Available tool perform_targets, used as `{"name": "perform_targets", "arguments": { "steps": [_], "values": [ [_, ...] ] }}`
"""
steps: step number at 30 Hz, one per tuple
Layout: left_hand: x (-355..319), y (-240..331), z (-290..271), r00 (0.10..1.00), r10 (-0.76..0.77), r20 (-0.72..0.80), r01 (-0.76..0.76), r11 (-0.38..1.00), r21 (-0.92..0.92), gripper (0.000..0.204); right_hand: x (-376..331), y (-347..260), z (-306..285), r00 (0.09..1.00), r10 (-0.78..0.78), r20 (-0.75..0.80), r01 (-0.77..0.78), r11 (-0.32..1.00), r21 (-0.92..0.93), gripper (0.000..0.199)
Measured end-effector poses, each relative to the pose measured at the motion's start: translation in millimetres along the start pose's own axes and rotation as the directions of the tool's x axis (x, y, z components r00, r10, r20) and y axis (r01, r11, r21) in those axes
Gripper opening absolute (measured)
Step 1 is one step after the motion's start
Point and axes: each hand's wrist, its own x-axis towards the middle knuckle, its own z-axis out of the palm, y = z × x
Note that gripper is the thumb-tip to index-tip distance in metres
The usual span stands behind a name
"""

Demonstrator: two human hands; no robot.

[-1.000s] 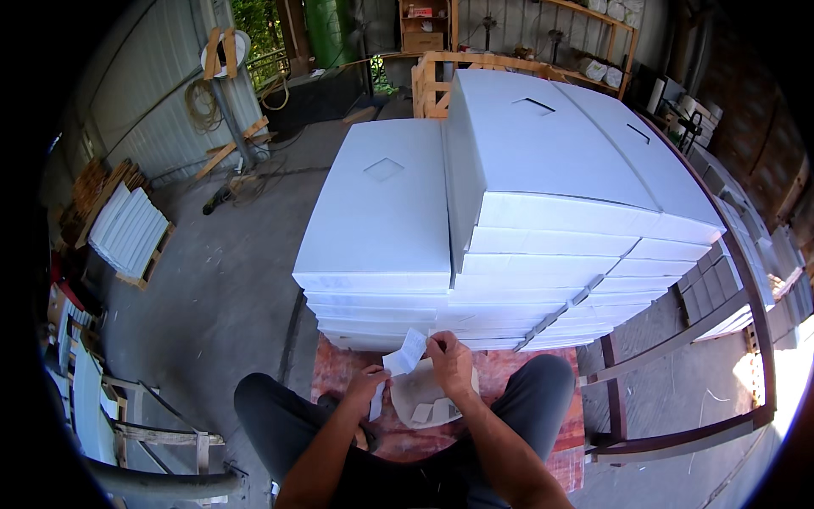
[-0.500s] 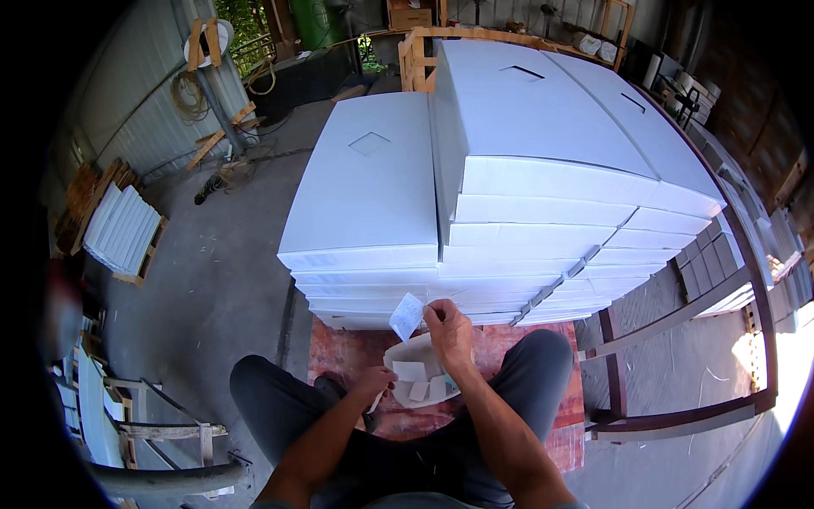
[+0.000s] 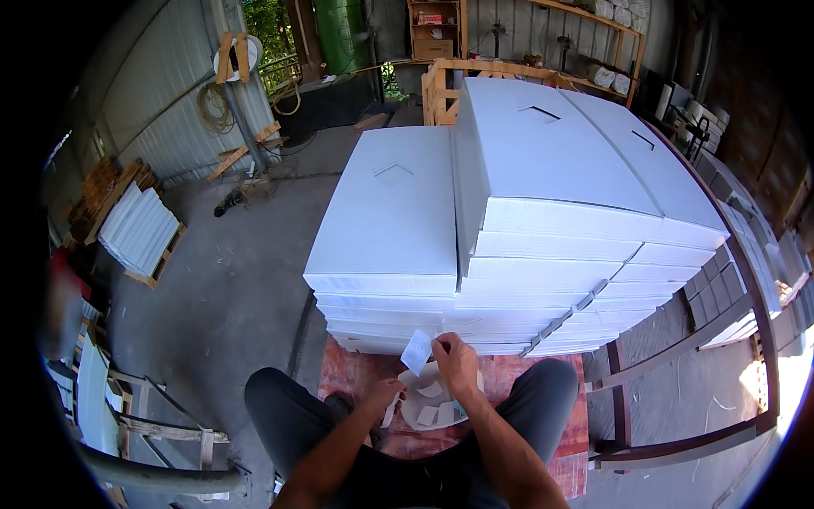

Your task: The person sits on the floor and repeatedly tears small pieces of white tape from a roll. They apply each piece to the edge of a stack of white rectangular panels, smoothing it down before moving to the next section.

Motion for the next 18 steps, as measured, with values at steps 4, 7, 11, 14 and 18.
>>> {"name": "perform_targets", "arguments": {
  "steps": [4,7,11,14,18],
  "values": [
    [-20.1,23.9,7.8,0.999,-0.029,-0.028,0.025,0.989,-0.147,0.021,-1.0,10.9,2.5,1.000,0.008,0.003,-0.008,0.999,-0.034,0.023],
    [-25.1,27.8,7.7,0.998,-0.052,-0.023,0.044,0.963,-0.265,0.022,-3.3,9.6,4.7,0.999,0.044,0.024,-0.044,0.999,-0.026,0.025],
    [-31.0,32.1,8.5,0.999,-0.043,-0.001,0.041,0.940,-0.340,0.022,-4.9,12.9,7.5,0.995,0.085,0.044,-0.085,0.996,-0.007,0.026],
    [-31.7,32.6,7.7,1.000,-0.020,0.011,0.023,0.938,-0.347,0.022,-5.2,17.6,10.2,0.996,0.073,0.049,-0.073,0.997,-0.004,0.026],
    [-29.5,33.6,7.0,0.999,0.000,0.040,0.014,0.931,-0.366,0.021,-4.7,19.7,10.6,0.996,0.076,0.051,-0.075,0.997,-0.034,0.026]
  ]
}}
